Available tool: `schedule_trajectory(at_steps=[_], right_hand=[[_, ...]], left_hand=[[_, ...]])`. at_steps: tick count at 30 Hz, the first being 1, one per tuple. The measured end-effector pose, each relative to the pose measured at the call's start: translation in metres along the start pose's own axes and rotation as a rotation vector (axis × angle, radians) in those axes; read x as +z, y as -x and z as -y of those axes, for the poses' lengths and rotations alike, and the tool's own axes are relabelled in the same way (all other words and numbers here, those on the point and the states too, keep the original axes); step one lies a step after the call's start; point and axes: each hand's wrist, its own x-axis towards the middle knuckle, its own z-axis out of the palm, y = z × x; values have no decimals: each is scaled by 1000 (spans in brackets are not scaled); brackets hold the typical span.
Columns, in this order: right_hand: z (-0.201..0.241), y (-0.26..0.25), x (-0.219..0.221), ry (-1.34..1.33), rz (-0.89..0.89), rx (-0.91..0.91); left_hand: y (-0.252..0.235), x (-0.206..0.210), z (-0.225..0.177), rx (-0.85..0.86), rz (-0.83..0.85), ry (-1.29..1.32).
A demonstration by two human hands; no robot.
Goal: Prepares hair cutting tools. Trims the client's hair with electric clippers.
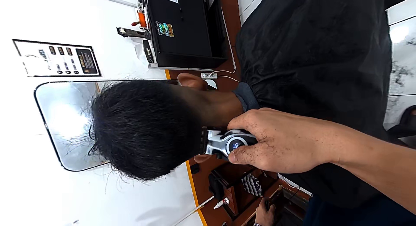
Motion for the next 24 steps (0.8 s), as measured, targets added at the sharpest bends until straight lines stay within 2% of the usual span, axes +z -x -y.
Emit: schedule_trajectory(at_steps=[11,24], right_hand=[[3,-3,-8,74,53,56],[-2,-2,-6,38,97,58]], left_hand=[[11,9,-10,-34,18,32],[21,17,-14,-41,36,60]])
